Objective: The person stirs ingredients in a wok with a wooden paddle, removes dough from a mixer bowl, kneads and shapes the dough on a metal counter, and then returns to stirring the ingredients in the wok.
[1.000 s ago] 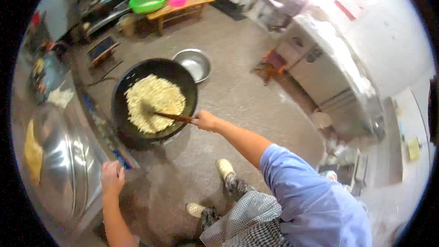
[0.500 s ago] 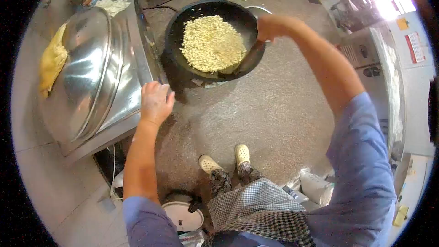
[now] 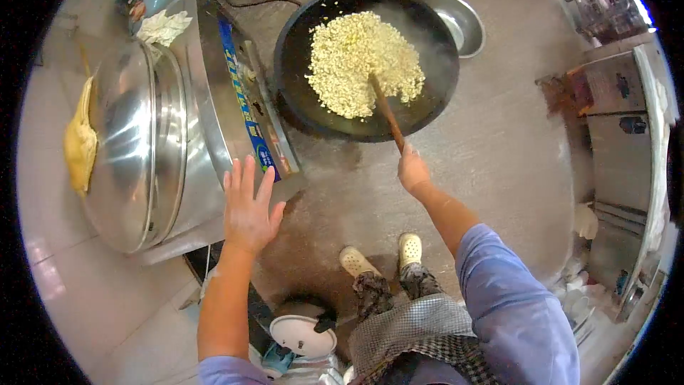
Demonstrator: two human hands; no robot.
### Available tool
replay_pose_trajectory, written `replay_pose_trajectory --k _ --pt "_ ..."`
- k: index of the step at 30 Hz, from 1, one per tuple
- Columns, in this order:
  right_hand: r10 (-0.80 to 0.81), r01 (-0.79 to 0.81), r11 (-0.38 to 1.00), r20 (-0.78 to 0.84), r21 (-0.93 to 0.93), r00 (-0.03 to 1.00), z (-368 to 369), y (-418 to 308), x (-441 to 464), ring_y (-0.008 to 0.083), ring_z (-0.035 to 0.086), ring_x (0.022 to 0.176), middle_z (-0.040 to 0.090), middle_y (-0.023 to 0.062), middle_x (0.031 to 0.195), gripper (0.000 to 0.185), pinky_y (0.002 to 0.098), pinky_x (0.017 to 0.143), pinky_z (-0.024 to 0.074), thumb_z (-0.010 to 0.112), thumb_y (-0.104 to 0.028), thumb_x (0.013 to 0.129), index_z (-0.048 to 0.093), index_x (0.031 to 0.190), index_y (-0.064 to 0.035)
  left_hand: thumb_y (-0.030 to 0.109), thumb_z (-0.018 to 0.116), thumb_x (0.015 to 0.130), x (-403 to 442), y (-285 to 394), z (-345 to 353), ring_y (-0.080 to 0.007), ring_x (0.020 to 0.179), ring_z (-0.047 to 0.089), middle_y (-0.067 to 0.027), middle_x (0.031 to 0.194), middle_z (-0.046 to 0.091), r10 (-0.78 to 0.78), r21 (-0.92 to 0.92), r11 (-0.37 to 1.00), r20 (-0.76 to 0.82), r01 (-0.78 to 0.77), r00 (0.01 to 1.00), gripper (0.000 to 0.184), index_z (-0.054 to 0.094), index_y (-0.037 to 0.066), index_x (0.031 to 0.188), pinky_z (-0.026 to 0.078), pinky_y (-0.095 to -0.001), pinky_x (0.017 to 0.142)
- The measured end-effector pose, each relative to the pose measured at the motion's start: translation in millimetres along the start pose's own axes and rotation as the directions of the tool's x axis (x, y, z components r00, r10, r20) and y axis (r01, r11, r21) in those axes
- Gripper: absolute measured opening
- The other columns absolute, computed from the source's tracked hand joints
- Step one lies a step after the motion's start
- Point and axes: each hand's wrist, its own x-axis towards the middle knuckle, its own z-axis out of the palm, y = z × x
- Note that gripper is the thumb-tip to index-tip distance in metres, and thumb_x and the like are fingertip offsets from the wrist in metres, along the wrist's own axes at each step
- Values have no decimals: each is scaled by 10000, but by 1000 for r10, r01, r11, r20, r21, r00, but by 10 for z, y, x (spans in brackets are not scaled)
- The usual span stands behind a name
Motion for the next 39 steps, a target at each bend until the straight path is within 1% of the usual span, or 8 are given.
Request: replay_pose_trajectory --k 5,8,11,20,25,28,34,39 --pt "101 -83 935 -33 346 994 310 181 372 356 620 679 629 213 794 253 471 641 482 562 -177 813 534 961 26 204 706 670 17 10 33 -452 1292 238 -223 1409 262 10 61 998 6 -10 1000 687 436 100 1293 224 -584 1028" --pt "211 -549 523 526 652 824 270 347 591 241 577 498 603 135 652 228 400 496 465 630 -207 757 573 770 13 201 693 680 27 40 14 -446 1301 222 -222 1411 259 6 84 996 26 -8 1000 678 432 94 1297 207 -582 1037" --pt "120 -423 554 435 717 893 564 562 506 169 507 423 554 78 571 224 338 411 416 642 -205 750 564 683 -6 191 677 694 26 60 0 -442 1307 211 -222 1412 257 30 104 994 5 -30 1000 661 428 78 1296 193 -574 1046" --pt "215 -153 929 -154 338 965 394 883 -749 354 608 678 611 184 740 264 456 602 462 630 -250 798 563 858 -1 157 646 729 -4 91 -20 -431 1319 194 -219 1420 248 49 122 991 -27 -46 998 627 411 58 1301 167 -550 1065" --pt "349 -327 932 -144 157 926 402 1505 -1431 403 586 832 601 203 924 363 487 679 453 612 -194 801 468 1097 -40 157 643 737 -21 80 45 -420 1323 194 -209 1422 251 74 152 986 -59 -64 996 625 405 76 1309 164 -550 1068" --pt "159 -53 914 -235 403 959 451 1614 -1343 364 596 823 594 186 907 339 472 693 457 608 -165 800 475 1081 -29 165 643 741 -33 71 52 -417 1323 195 -206 1420 257 97 157 984 -81 -83 992 622 406 79 1309 162 -549 1070" --pt "231 -260 670 138 696 963 -489 1195 -777 213 558 549 574 111 751 369 377 512 470 594 -175 824 500 1126 14 178 646 748 -8 54 59 -417 1319 201 -209 1410 272 78 168 983 -52 -68 996 609 411 71 1300 164 -539 1072" --pt "91 -151 954 232 258 968 -1678 1198 -642 188 537 485 544 74 605 230 365 456 445 558 -203 853 619 911 10 191 653 742 -17 52 50 -420 1310 222 -218 1400 285 87 162 984 -73 -75 994 601 428 62 1284 177 -536 1068"
